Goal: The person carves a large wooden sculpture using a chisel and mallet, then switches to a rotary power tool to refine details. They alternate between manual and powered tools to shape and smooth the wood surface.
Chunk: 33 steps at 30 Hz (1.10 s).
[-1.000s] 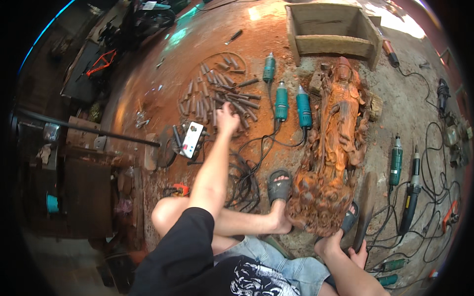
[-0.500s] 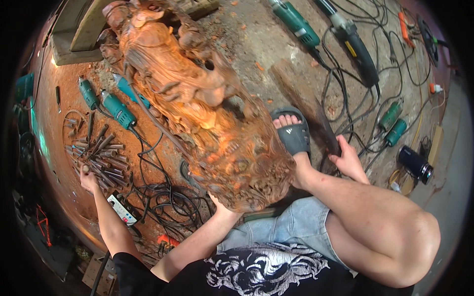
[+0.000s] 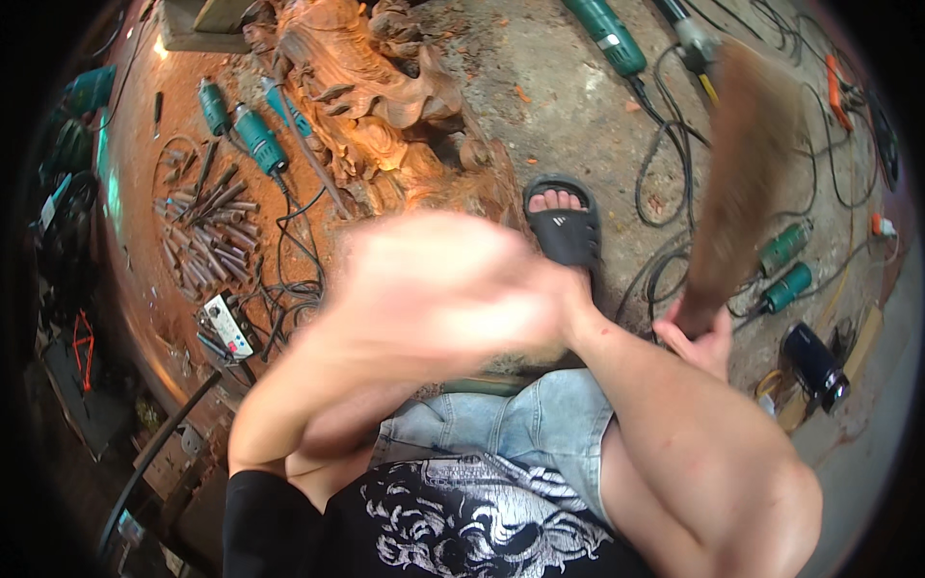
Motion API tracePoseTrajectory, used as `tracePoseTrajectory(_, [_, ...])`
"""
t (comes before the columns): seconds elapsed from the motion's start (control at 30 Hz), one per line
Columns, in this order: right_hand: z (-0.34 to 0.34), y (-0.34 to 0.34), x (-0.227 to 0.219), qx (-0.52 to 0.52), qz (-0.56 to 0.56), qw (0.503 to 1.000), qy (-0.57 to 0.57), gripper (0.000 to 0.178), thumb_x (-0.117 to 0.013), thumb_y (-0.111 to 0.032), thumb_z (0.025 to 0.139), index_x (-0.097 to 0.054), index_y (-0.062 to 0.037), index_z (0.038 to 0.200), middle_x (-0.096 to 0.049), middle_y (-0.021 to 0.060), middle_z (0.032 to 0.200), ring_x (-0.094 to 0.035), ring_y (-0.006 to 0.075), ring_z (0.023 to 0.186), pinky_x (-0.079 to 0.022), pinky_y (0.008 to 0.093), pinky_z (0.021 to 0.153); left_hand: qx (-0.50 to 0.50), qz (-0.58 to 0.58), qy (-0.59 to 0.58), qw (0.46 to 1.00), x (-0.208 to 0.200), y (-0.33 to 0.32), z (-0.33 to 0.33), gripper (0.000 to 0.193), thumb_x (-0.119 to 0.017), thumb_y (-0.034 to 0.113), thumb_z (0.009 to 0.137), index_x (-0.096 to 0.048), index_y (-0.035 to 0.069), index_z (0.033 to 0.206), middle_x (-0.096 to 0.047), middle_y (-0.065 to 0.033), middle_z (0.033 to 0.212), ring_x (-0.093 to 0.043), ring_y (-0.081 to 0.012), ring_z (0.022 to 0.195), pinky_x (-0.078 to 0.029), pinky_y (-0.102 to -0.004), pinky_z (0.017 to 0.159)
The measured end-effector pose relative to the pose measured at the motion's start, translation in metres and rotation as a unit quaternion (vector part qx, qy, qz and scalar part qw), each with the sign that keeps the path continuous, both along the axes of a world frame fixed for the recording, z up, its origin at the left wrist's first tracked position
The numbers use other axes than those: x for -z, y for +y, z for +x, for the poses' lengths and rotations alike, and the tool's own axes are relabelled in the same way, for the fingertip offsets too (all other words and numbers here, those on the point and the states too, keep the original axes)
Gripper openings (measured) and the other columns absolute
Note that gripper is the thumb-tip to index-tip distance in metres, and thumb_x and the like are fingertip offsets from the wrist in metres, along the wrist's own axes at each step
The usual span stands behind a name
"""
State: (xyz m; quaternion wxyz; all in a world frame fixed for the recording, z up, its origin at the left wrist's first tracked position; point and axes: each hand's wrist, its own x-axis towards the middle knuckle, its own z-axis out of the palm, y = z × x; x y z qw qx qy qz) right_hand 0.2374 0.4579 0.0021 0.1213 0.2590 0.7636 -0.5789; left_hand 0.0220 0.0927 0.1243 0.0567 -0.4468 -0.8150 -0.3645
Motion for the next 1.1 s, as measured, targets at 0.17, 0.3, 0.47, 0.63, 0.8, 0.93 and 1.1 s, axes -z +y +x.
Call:
tracePoseTrajectory(0.17, [-0.058, 0.004, -0.052, -0.091, -0.147, 0.984, 0.043, 0.073, -0.09, -0.01, 0.078, -0.051, 0.003, 0.137, -0.068, 0.0099, 0.105, -0.066, 0.0156, 0.088, -0.054, 0.0295, 0.077, 0.12, -0.07, -0.032, 0.99, 0.062, 0.06, 0.027, 0.014, -0.068, 0.02, 0.089, -0.069, 0.012, 0.1, -0.067, -0.0034, 0.093, -0.062, -0.0187, 0.091, -0.05, -0.0396, 0.084])
tracePoseTrajectory(0.3, [-0.068, 0.008, -0.033, -0.084, -0.067, 0.993, -0.053, 0.081, -0.093, -0.002, 0.072, -0.052, 0.0018, 0.142, -0.068, 0.0102, 0.117, -0.067, 0.0176, 0.103, -0.054, 0.0326, 0.09, 0.023, -0.044, -0.017, 0.999, 0.081, 0.047, 0.024, 0.022, -0.071, 0.025, 0.073, -0.066, 0.016, 0.093, -0.058, 0.0, 0.084, -0.058, -0.0203, 0.086, -0.046, -0.0377, 0.077])
tracePoseTrajectory(0.47, [-0.065, 0.009, -0.022, -0.127, -0.005, 0.992, -0.014, 0.081, -0.093, 0.001, 0.071, -0.054, -0.0005, 0.142, -0.066, 0.0076, 0.129, -0.064, 0.0185, 0.117, -0.051, 0.0343, 0.101, -0.038, -0.048, -0.011, 0.998, 0.081, 0.044, 0.022, 0.014, -0.076, 0.026, 0.075, -0.067, 0.015, 0.076, -0.058, 0.002, 0.078, -0.057, -0.0191, 0.082, -0.043, -0.037, 0.073])
tracePoseTrajectory(0.63, [-0.074, 0.002, -0.03, -0.15, 0.006, 0.988, 0.031, 0.064, -0.082, 0.012, 0.078, -0.055, -0.0001, 0.135, -0.068, 0.01, 0.116, -0.067, 0.0184, 0.104, -0.056, 0.0331, 0.091, -0.075, -0.055, -0.02, 0.995, 0.085, 0.048, 0.016, 0.011, -0.077, 0.024, 0.076, -0.071, 0.015, 0.075, -0.059, 0.0024, 0.072, -0.057, -0.0178, 0.079, -0.043, -0.0358, 0.071])
tracePoseTrajectory(0.8, [-0.098, -0.004, -0.056, -0.151, 0.02, 0.988, 0.007, 0.075, -0.084, 0.008, 0.078, -0.048, -0.0007, 0.144, -0.065, 0.0106, 0.126, -0.064, 0.0191, 0.112, -0.053, 0.0336, 0.097, -0.111, -0.042, -0.026, 0.993, 0.077, 0.054, 0.008, 0.008, -0.074, 0.02, 0.073, -0.071, 0.013, 0.076, -0.061, 0.0001, 0.068, -0.06, -0.0197, 0.075, -0.045, -0.0366, 0.067])
tracePoseTrajectory(0.93, [-0.104, 0.017, -0.053, -0.185, 0.142, 0.964, 0.13, 0.074, -0.084, 0.005, 0.079, -0.048, -0.0002, 0.144, -0.062, 0.0091, 0.131, -0.061, 0.0186, 0.117, -0.051, 0.0339, 0.102, -0.129, -0.028, -0.049, 0.99, 0.069, 0.056, -0.002, 0.013, -0.076, 0.019, 0.067, -0.068, 0.013, 0.075, -0.062, -0.0012, 0.068, -0.063, -0.0223, 0.074, -0.048, -0.0388, 0.065])
tracePoseTrajectory(1.1, [-0.134, 0.017, -0.022, -0.303, 0.326, 0.855, 0.268, 0.056, -0.08, -0.002, 0.083, -0.056, -0.0008, 0.133, -0.066, 0.0139, 0.125, -0.062, 0.0246, 0.116, -0.05, 0.0365, 0.099, -0.125, -0.015, -0.085, 0.988, 0.061, 0.048, -0.01, 0.023, -0.081, 0.018, 0.06, -0.063, 0.014, 0.074, -0.063, -0.0009, 0.069, -0.066, -0.0236, 0.075, -0.051, -0.039, 0.066])
